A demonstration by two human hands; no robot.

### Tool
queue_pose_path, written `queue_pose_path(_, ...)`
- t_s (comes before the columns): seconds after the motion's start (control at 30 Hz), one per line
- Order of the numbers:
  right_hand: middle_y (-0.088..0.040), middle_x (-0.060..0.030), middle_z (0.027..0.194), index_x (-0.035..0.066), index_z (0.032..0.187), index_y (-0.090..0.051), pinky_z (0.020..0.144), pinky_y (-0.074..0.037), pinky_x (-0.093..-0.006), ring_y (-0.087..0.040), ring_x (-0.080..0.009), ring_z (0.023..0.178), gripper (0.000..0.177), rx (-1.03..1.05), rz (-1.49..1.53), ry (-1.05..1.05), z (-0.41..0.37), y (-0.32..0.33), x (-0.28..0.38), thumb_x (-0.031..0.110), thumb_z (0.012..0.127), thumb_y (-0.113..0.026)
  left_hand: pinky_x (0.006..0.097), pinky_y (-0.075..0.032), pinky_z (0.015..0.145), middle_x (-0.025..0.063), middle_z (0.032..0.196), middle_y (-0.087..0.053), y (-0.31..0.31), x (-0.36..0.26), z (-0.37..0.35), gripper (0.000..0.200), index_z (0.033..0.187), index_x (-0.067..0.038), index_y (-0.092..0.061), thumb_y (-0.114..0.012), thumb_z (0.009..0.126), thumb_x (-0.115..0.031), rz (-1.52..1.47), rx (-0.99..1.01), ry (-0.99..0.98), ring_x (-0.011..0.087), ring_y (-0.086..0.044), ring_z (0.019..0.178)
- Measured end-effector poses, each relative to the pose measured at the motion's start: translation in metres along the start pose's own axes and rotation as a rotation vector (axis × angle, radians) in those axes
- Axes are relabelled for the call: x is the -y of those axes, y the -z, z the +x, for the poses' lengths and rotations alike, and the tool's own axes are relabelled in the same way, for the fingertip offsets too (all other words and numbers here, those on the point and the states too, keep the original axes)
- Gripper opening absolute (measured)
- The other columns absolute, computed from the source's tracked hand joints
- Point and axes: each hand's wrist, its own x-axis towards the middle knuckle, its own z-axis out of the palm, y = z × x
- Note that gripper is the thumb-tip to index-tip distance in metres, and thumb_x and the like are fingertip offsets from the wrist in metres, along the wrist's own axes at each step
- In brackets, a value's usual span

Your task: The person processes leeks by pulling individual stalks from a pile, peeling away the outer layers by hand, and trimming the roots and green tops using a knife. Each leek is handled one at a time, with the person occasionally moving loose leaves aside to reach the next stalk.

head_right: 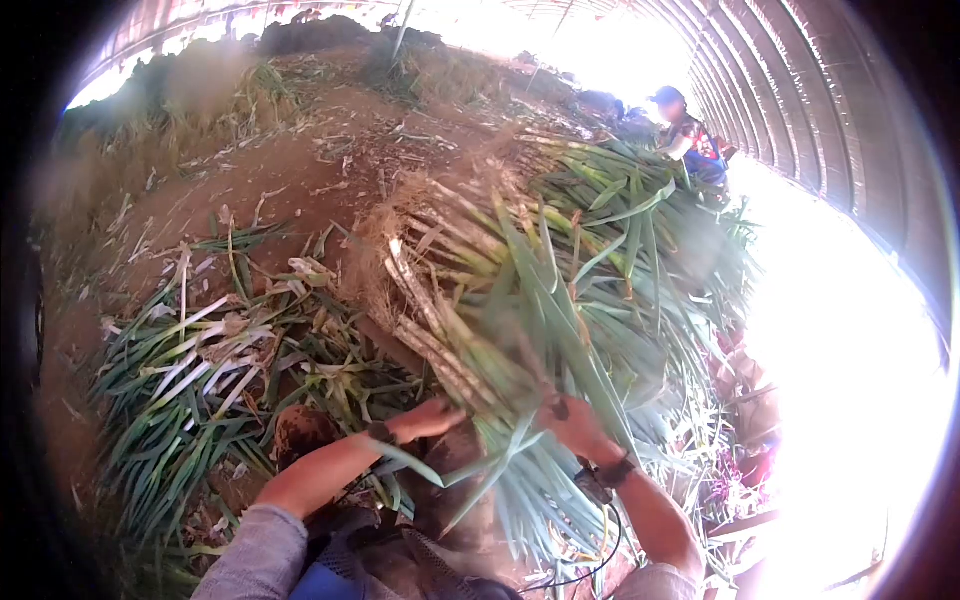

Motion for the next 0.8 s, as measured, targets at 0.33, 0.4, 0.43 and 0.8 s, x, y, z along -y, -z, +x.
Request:
queue_pose_path(0.33, -0.068, -0.0104, 0.078, 0.001, 0.102, -0.062, 0.041, -0.041, -0.0294, -0.056, -0.0127, 0.052, 0.026, -0.176, 0.997, -0.319, 0.002, 0.034, 0.009, 0.025, 0.092, -0.062, 0.0409, -0.047, 0.062, 0.0104, 0.069, -0.064, 0.157, -0.143, 0.019, 0.038, 0.078, -0.003, -0.061, -0.059, 0.094, -0.038, -0.474, -0.426, 0.15, 0.0254, -0.062, 0.063)
queue_pose_path(0.4, -0.066, -0.0093, 0.07, 0.002, 0.101, -0.063, 0.041, -0.041, -0.0289, -0.057, -0.0131, 0.052, 0.024, 0.122, 0.678, -0.424, -0.004, 0.027, -0.005, 0.023, 0.091, -0.065, 0.0359, -0.051, 0.064, 0.0097, 0.081, -0.066, 0.163, -0.134, 0.053, 0.04, 0.094, -0.003, -0.062, -0.062, 0.093, -0.042, -0.504, -0.387, 0.167, 0.0193, -0.063, 0.072)
queue_pose_path(0.43, -0.066, -0.0078, 0.068, 0.0, 0.086, -0.067, 0.044, -0.042, -0.0284, -0.057, -0.0133, 0.05, 0.029, 0.101, 0.566, -0.361, -0.014, 0.023, 0.002, 0.028, 0.09, -0.066, 0.0308, -0.054, 0.067, 0.0091, 0.093, -0.068, 0.164, -0.137, 0.064, 0.048, 0.11, -0.002, -0.063, -0.066, 0.092, -0.046, -0.534, -0.346, 0.19, 0.0132, -0.064, 0.082)
queue_pose_path(0.8, -0.061, 0.0009, 0.072, 0.003, 0.095, -0.065, 0.06, -0.047, -0.0263, -0.058, -0.0078, 0.066, 0.025, 0.072, 0.406, -0.238, -0.093, 0.003, -0.049, 0.027, 0.092, -0.069, 0.0383, -0.047, 0.099, 0.0056, 0.123, -0.063, 0.142, -0.142, 0.114, 0.06, 0.133, -0.008, -0.052, -0.077, 0.085, -0.032, -1.122, -0.439, 0.145, 0.0204, -0.062, 0.109)
